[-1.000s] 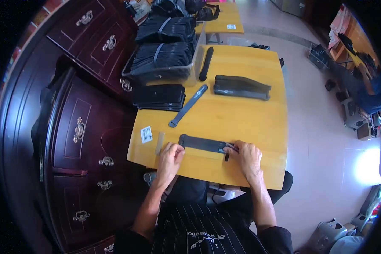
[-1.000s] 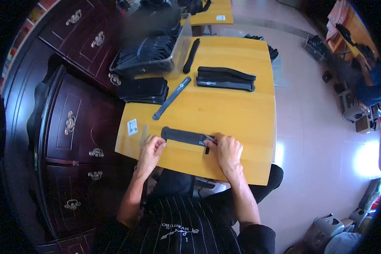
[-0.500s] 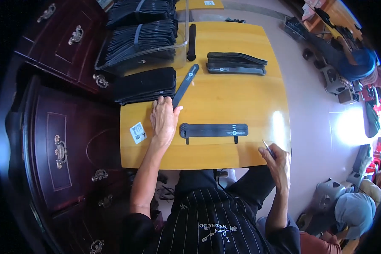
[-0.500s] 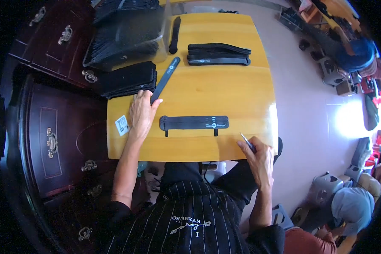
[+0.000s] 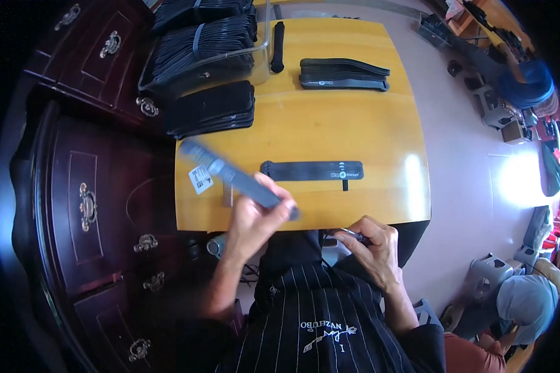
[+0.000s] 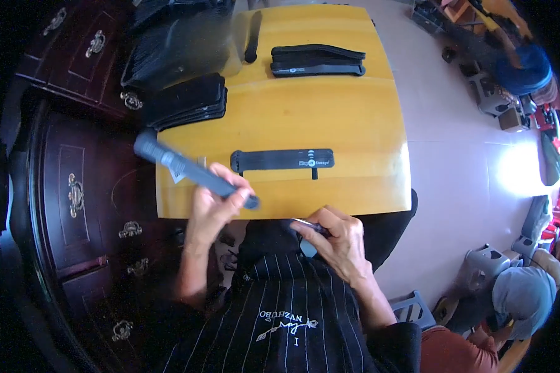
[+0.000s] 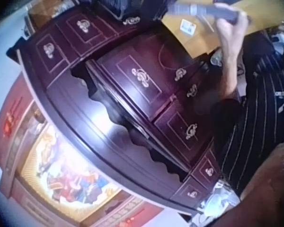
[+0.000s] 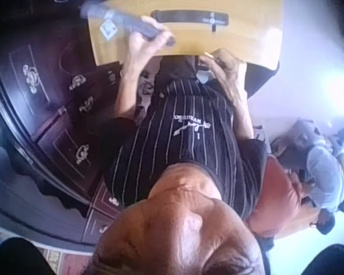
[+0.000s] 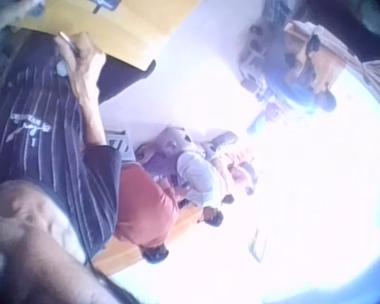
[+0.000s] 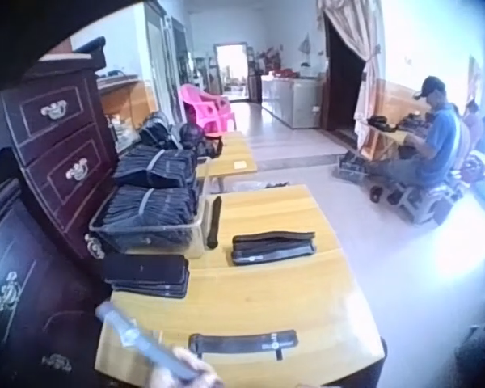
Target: The person is using a small tool to remove excess material or debris from pre-punched holes in black product straps.
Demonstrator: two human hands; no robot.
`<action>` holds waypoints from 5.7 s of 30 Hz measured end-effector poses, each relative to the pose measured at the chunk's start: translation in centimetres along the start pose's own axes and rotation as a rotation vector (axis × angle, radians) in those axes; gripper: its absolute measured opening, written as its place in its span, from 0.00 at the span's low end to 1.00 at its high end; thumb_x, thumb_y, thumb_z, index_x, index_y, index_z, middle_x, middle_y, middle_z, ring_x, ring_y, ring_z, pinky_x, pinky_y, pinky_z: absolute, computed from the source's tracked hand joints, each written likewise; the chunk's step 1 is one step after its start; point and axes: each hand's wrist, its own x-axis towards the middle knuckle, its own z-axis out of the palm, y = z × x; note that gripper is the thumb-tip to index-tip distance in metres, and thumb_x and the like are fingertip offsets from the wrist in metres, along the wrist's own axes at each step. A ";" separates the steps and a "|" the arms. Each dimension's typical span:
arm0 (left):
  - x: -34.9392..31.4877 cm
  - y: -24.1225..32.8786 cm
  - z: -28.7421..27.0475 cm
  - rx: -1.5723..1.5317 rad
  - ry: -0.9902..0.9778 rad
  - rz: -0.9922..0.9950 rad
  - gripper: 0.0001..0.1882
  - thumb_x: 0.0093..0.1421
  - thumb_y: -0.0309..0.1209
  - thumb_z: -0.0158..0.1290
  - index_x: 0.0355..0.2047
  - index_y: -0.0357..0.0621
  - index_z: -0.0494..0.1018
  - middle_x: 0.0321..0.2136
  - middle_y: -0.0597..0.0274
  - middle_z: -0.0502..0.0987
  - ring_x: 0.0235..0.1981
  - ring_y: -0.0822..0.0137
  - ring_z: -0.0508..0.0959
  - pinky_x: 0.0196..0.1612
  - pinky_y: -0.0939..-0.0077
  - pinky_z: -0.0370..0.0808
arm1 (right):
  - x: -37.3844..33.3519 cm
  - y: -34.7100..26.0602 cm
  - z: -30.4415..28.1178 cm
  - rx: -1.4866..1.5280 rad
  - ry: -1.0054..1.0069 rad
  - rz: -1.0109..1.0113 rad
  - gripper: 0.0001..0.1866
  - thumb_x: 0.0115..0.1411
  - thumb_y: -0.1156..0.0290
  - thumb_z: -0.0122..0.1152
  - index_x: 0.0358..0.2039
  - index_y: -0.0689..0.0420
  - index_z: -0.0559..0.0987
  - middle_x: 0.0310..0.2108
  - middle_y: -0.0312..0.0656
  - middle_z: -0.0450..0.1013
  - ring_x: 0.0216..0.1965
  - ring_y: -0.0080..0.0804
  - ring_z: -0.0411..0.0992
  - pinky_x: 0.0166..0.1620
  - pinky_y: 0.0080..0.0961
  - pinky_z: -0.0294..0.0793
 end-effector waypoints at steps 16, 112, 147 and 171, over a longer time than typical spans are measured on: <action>-2.7 -1.2 8.5 -0.353 -0.304 0.046 0.19 0.60 0.23 0.54 0.49 0.39 0.62 0.43 0.53 0.70 0.38 0.71 0.73 0.40 0.80 0.74 | -2.0 -0.4 -2.1 1.136 0.071 0.501 0.11 0.57 0.72 0.64 0.35 0.57 0.71 0.22 0.30 0.68 0.18 0.12 0.61 0.20 0.08 0.54; -1.3 -4.3 8.9 0.008 -0.018 0.557 0.16 0.59 0.20 0.54 0.46 0.36 0.63 0.46 0.33 0.72 0.48 0.57 0.76 0.49 0.72 0.74 | -3.3 0.7 -2.7 0.864 -0.087 0.363 0.14 0.66 0.68 0.52 0.49 0.58 0.76 0.19 0.27 0.62 0.20 0.11 0.57 0.23 0.10 0.55; -0.7 -3.5 8.6 0.667 0.058 1.019 0.18 0.55 0.21 0.58 0.43 0.34 0.64 0.44 0.37 0.72 0.44 0.50 0.78 0.44 0.68 0.81 | -3.2 0.8 -0.2 0.625 0.171 0.157 0.13 0.66 0.69 0.52 0.48 0.60 0.75 0.20 0.26 0.64 0.20 0.11 0.57 0.23 0.11 0.57; -1.8 -6.0 8.9 0.653 -0.014 0.891 0.17 0.53 0.18 0.58 0.42 0.36 0.66 0.43 0.38 0.73 0.36 0.54 0.80 0.41 0.66 0.79 | -1.5 3.1 -0.3 0.207 0.209 0.095 0.10 0.62 0.67 0.56 0.40 0.57 0.72 0.27 0.43 0.76 0.26 0.32 0.77 0.27 0.23 0.73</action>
